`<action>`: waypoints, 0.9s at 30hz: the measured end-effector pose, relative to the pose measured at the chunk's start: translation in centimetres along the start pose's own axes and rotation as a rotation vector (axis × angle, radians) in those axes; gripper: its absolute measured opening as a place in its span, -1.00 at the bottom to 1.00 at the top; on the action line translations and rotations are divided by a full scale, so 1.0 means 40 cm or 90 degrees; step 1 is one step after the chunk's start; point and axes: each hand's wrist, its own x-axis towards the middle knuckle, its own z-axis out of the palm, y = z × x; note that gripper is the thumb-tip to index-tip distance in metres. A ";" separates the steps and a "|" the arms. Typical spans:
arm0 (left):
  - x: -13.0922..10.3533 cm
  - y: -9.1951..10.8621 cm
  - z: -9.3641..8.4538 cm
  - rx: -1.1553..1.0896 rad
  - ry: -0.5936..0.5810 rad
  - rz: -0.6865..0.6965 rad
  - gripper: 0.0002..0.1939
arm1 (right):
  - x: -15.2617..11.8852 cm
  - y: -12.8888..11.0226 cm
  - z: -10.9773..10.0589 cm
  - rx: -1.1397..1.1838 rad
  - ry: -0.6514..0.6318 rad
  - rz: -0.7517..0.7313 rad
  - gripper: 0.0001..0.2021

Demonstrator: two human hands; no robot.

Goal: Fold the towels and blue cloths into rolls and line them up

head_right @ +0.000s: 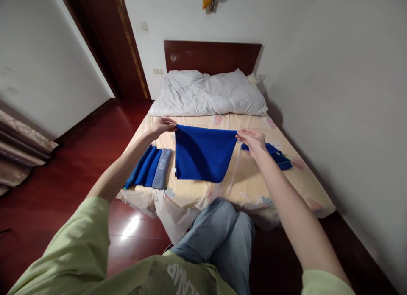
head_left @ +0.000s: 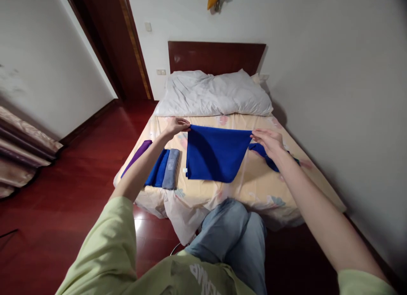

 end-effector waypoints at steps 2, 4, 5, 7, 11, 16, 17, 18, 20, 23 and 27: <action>0.022 0.023 -0.009 0.026 0.040 0.062 -0.71 | 0.026 -0.006 0.028 0.011 0.021 -0.079 -0.59; 0.025 0.036 -0.023 0.062 0.082 0.121 -0.71 | 0.027 -0.008 0.035 0.007 0.028 -0.167 -0.57; 0.018 0.032 -0.031 0.081 0.099 0.149 -0.70 | 0.020 -0.002 0.031 -0.004 0.026 -0.199 -0.56; -0.016 -0.007 -0.039 0.116 0.128 0.185 -0.68 | -0.008 0.034 0.013 -0.039 0.005 -0.222 -0.53; -0.163 -0.223 -0.005 0.191 0.155 0.130 -0.66 | -0.105 0.218 -0.033 -0.117 -0.080 -0.134 -0.47; -0.392 -0.605 0.112 0.126 0.176 -0.181 -0.69 | -0.240 0.546 -0.041 -0.176 -0.166 0.094 -0.51; -0.426 -0.666 0.131 0.124 0.173 -0.233 -0.66 | -0.261 0.602 -0.037 -0.194 -0.164 0.142 -0.55; -0.454 -0.717 0.147 0.131 0.180 -0.274 -0.65 | -0.279 0.649 -0.034 -0.204 -0.149 0.179 -0.57; -0.488 -0.787 0.165 0.100 0.201 -0.315 -0.66 | -0.306 0.718 -0.028 -0.214 -0.120 0.222 -0.59; -0.494 -0.828 0.164 0.041 0.209 -0.326 -0.65 | -0.326 0.769 -0.029 -0.217 -0.099 0.233 -0.59; -0.484 -0.827 0.146 0.084 0.177 -0.320 -0.62 | -0.330 0.788 -0.050 -0.224 -0.087 0.236 -0.59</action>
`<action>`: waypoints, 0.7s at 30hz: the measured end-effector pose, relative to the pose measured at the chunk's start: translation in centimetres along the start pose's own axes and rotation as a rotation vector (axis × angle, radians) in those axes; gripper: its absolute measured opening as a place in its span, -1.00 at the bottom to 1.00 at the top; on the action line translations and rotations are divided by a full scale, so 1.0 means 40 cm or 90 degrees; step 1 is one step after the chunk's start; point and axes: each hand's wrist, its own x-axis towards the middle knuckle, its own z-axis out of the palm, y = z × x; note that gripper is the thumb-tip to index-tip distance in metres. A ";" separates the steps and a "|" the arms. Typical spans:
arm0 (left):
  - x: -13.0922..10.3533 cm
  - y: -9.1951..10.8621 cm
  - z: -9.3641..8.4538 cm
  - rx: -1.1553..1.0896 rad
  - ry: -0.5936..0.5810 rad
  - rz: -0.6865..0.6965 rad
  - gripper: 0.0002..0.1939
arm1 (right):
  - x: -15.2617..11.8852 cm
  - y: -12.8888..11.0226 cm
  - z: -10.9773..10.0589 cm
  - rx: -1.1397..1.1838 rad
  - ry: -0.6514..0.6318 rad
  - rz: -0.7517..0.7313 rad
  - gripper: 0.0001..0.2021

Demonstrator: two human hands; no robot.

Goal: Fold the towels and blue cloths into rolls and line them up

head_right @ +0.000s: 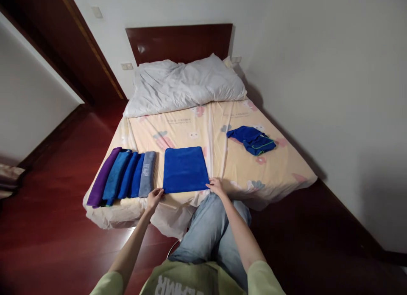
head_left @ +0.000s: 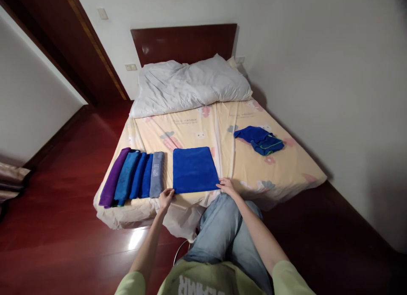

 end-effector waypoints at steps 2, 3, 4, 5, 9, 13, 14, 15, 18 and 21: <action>-0.005 0.001 -0.009 0.051 0.002 0.017 -0.61 | -0.001 0.011 -0.011 -0.010 0.001 0.007 -0.60; -0.010 0.000 -0.013 0.073 0.001 0.027 -0.60 | -0.002 0.016 -0.016 -0.017 -0.001 0.011 -0.61; -0.016 -0.001 -0.016 0.092 -0.001 0.038 -0.61 | -0.004 0.021 -0.021 -0.025 -0.004 0.016 -0.61; -0.022 -0.001 -0.019 0.110 -0.005 0.050 -0.61 | -0.006 0.026 -0.026 -0.035 -0.008 0.020 -0.62; -0.040 0.004 -0.020 0.163 -0.005 0.087 -0.70 | -0.015 0.037 -0.036 -0.068 -0.021 0.018 -0.62; -0.037 0.013 -0.011 0.204 0.001 0.090 -0.74 | -0.018 0.045 -0.036 -0.094 -0.025 0.005 -0.67; -0.036 0.012 -0.009 0.218 0.002 0.093 -0.75 | -0.019 0.048 -0.036 -0.101 -0.023 0.001 -0.70; -0.034 0.011 -0.006 0.230 0.004 0.098 -0.76 | -0.020 0.051 -0.036 -0.108 -0.021 -0.003 -0.73; -0.035 0.001 0.002 0.242 0.013 0.100 -0.76 | -0.023 0.065 -0.038 -0.135 -0.009 -0.015 -0.80; -0.045 -0.011 0.011 0.228 0.036 0.103 -0.77 | -0.029 0.077 -0.043 -0.174 0.005 -0.023 -0.83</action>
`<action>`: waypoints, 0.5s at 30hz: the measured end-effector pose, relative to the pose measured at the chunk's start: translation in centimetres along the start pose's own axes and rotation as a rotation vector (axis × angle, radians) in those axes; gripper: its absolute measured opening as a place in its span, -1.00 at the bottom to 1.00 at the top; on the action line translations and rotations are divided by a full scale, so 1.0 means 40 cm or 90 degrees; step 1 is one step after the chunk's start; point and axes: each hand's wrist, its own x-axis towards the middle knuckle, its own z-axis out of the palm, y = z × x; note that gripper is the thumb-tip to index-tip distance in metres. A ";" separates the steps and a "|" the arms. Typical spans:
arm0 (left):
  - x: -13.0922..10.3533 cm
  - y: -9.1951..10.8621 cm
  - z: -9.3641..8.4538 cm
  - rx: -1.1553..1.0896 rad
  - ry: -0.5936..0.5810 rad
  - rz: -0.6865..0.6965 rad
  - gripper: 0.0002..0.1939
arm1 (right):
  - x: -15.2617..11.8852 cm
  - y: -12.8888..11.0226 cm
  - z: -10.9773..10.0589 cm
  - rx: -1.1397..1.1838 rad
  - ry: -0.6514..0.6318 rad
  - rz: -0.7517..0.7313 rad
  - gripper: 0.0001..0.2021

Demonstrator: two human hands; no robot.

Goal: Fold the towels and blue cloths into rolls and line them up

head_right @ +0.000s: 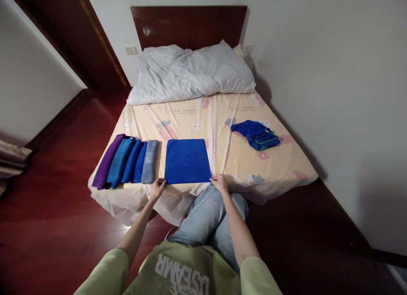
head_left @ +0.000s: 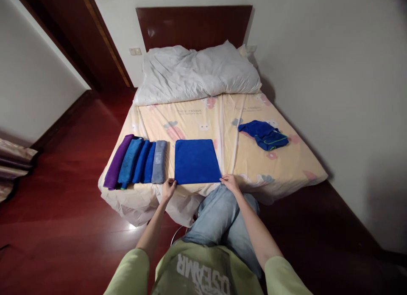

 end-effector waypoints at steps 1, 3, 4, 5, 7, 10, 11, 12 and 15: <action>-0.006 -0.001 0.004 -0.006 0.012 0.001 -0.76 | -0.002 0.003 -0.001 -0.015 0.004 0.000 -0.84; -0.018 -0.001 0.010 -0.014 0.032 0.000 -0.75 | -0.007 0.004 -0.002 -0.043 0.010 0.005 -0.86; -0.024 0.000 0.013 -0.012 0.037 -0.002 -0.76 | -0.010 0.002 -0.004 -0.057 0.012 0.007 -0.87; -0.029 0.002 0.015 -0.006 0.039 -0.003 -0.77 | -0.014 -0.002 -0.005 -0.074 0.014 0.010 -0.88; -0.037 0.006 0.018 0.018 0.041 0.002 -0.80 | -0.023 -0.016 -0.010 -0.121 0.015 0.014 -0.90; -0.043 0.011 0.022 0.063 0.038 0.032 -0.86 | -0.039 -0.045 -0.016 -0.199 0.016 0.018 -0.92; -0.044 0.012 0.023 0.076 0.035 0.044 -0.87 | -0.045 -0.054 -0.018 -0.218 0.015 0.019 -0.92; -0.045 0.011 0.025 0.085 0.032 0.054 -0.87 | -0.050 -0.062 -0.018 -0.234 0.015 0.018 -0.92; -0.051 0.002 0.032 0.091 0.033 0.068 -0.82 | -0.064 -0.078 -0.017 -0.279 0.029 0.006 -0.88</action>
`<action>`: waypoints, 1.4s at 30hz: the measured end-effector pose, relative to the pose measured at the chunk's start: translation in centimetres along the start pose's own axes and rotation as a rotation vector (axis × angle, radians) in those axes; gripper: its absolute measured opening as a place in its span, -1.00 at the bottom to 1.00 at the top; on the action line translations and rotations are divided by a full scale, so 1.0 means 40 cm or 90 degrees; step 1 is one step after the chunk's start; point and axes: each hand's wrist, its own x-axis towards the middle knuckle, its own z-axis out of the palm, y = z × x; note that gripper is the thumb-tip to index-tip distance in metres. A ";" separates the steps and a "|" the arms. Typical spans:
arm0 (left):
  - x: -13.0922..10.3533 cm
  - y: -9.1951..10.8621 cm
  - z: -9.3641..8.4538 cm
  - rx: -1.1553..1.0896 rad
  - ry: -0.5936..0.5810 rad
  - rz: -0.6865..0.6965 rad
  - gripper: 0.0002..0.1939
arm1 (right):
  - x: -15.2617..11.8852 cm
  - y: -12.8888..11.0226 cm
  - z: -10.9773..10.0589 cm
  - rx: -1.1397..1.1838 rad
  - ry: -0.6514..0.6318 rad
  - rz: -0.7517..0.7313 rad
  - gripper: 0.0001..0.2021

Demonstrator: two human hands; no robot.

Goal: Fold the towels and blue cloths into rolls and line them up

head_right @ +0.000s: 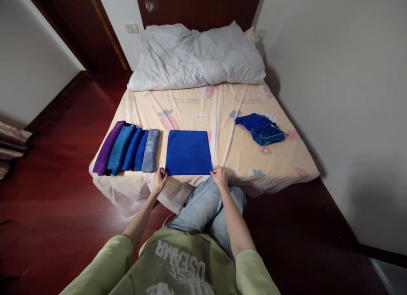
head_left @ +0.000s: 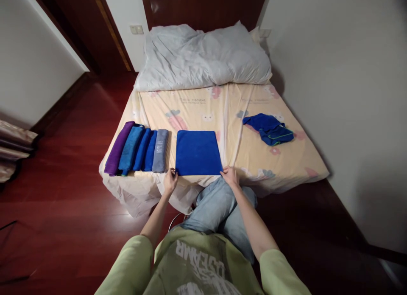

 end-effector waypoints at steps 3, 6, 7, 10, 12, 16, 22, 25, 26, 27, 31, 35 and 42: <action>-0.011 -0.010 0.007 0.027 0.036 0.040 -0.79 | -0.015 -0.007 0.000 -0.037 0.078 -0.072 -0.80; -0.016 -0.016 0.006 0.091 0.062 0.150 -0.79 | -0.029 -0.014 -0.001 -0.033 0.121 -0.252 -0.80; -0.015 -0.016 0.003 0.104 0.054 0.190 -0.78 | -0.032 -0.016 -0.002 -0.023 0.113 -0.314 -0.78; 0.000 -0.011 -0.005 0.094 -0.015 0.295 -0.74 | -0.034 -0.018 -0.001 0.004 0.070 -0.417 -0.68; 0.018 -0.009 -0.007 0.068 -0.066 0.356 -0.68 | -0.029 -0.016 0.003 0.009 0.044 -0.428 -0.61; 0.054 -0.027 0.001 0.039 -0.134 0.385 -0.52 | -0.011 -0.005 0.019 0.006 0.000 -0.426 -0.50; 0.070 -0.060 0.011 0.022 -0.170 0.354 -0.40 | 0.000 0.001 0.034 -0.003 -0.005 -0.406 -0.41; 0.071 -0.061 0.013 0.006 -0.164 0.344 -0.40 | -0.001 -0.002 0.034 -0.007 0.006 -0.404 -0.43; 0.072 -0.060 0.013 -0.002 -0.160 0.341 -0.41 | -0.002 -0.003 0.033 -0.008 0.011 -0.402 -0.46; 0.075 -0.059 0.014 -0.012 -0.154 0.338 -0.41 | -0.003 -0.005 0.032 -0.008 0.018 -0.399 -0.49; 0.089 -0.048 0.013 -0.053 -0.124 0.314 -0.37 | -0.005 -0.008 0.029 -0.003 0.050 -0.389 -0.60; 0.103 -0.036 0.013 -0.085 -0.083 0.270 -0.41 | -0.003 -0.007 0.028 0.010 0.071 -0.375 -0.63; 0.102 -0.040 0.018 -0.153 -0.022 0.177 -0.64 | 0.007 0.006 0.025 0.071 0.101 -0.313 -0.67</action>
